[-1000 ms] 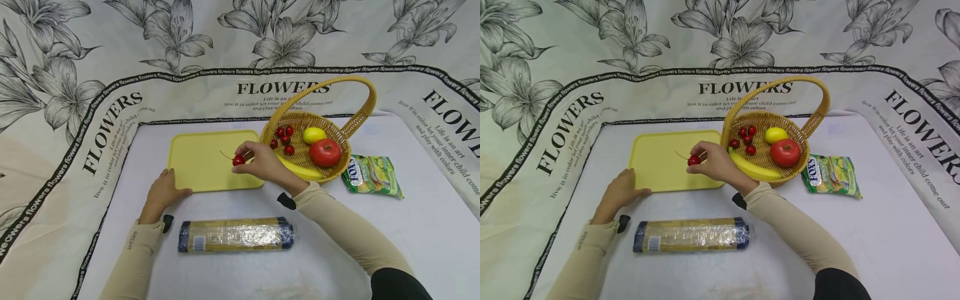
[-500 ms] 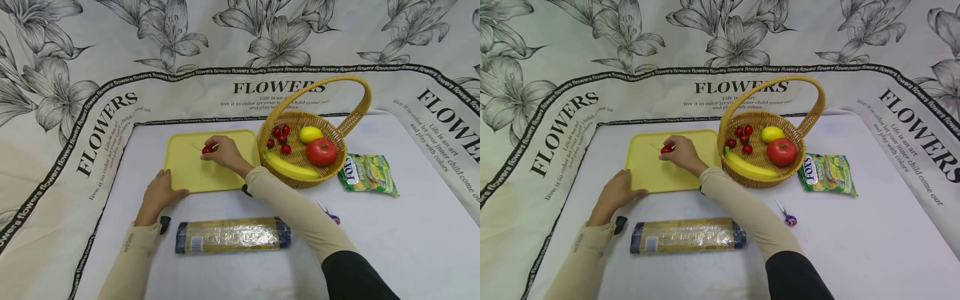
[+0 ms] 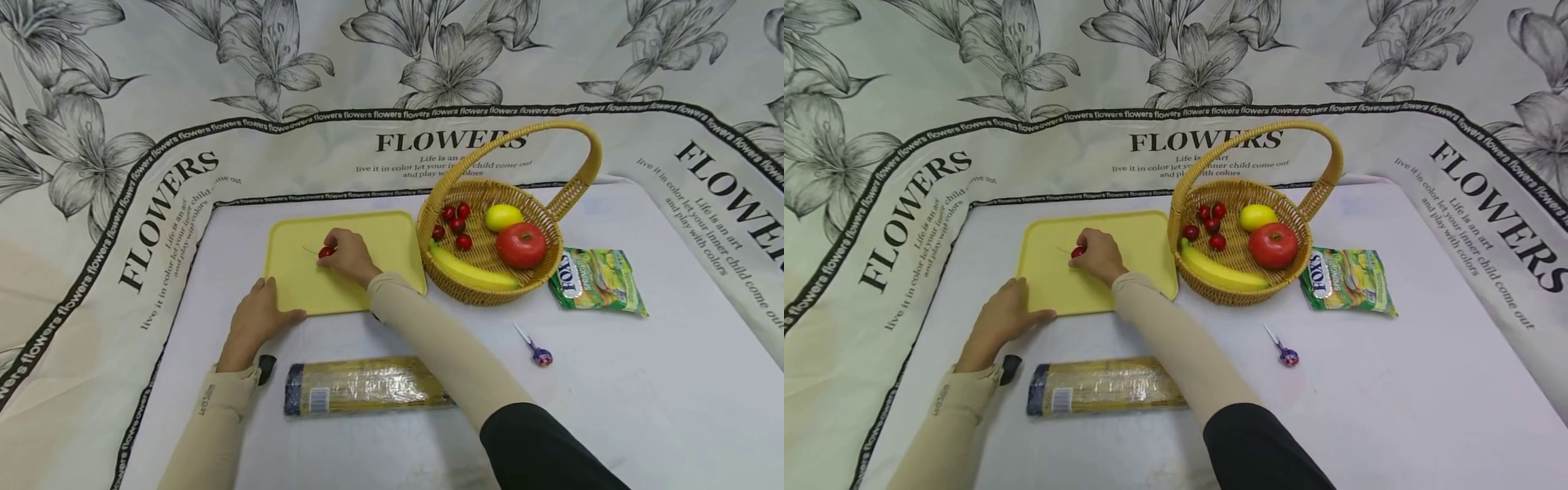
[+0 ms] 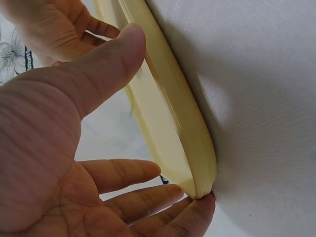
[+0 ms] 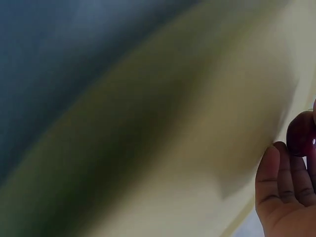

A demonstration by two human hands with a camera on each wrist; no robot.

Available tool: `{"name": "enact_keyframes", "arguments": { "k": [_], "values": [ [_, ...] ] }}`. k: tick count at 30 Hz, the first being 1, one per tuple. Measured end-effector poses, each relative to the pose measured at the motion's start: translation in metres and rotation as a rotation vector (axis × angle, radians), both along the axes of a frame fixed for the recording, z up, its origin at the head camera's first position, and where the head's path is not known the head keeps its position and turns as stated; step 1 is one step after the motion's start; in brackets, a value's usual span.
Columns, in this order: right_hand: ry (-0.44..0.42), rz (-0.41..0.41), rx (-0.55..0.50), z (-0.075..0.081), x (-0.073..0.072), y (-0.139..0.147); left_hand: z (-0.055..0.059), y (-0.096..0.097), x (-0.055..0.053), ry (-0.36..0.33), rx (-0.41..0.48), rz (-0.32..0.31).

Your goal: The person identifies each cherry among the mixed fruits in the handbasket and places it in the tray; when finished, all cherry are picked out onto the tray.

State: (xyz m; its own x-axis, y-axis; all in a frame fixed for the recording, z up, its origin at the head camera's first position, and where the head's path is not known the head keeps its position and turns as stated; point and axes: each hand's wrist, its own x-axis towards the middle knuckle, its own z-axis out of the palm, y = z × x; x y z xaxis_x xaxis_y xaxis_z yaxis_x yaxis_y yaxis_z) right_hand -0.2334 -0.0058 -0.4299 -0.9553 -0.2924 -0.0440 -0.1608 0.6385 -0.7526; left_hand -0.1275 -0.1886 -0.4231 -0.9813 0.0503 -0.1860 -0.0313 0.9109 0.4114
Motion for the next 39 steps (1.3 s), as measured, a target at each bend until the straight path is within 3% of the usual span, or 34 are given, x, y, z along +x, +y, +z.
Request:
{"name": "enact_keyframes", "arguments": {
  "k": [9,14,18,23,29,32,35,39],
  "values": [
    [0.044,0.021,0.107,-0.008,0.000,-0.002,-0.002,-0.002,0.001,-0.014,-0.001,0.014],
    [0.020,0.038,0.126,0.002,0.004,0.006,-0.003,-0.001,0.000,-0.023,-0.004,0.022],
    [-0.015,0.103,0.096,0.016,0.015,0.019,-0.004,0.000,0.000,-0.033,-0.009,0.022],
    [-0.073,0.270,0.057,0.041,0.037,0.044,-0.003,0.001,0.000,-0.035,-0.006,0.018],
    [-0.161,0.628,0.053,0.079,0.062,0.094,-0.004,0.002,0.000,-0.025,-0.011,0.017],
    [-0.240,0.747,0.048,0.097,0.071,0.126,-0.003,0.003,0.000,-0.032,-0.012,0.020],
    [-0.297,0.743,0.034,0.113,0.071,0.160,-0.004,0.002,0.001,-0.040,-0.012,0.022],
    [-0.277,0.591,-0.015,0.123,0.051,0.200,-0.004,0.001,0.001,-0.043,-0.010,0.024]
  ]
}}
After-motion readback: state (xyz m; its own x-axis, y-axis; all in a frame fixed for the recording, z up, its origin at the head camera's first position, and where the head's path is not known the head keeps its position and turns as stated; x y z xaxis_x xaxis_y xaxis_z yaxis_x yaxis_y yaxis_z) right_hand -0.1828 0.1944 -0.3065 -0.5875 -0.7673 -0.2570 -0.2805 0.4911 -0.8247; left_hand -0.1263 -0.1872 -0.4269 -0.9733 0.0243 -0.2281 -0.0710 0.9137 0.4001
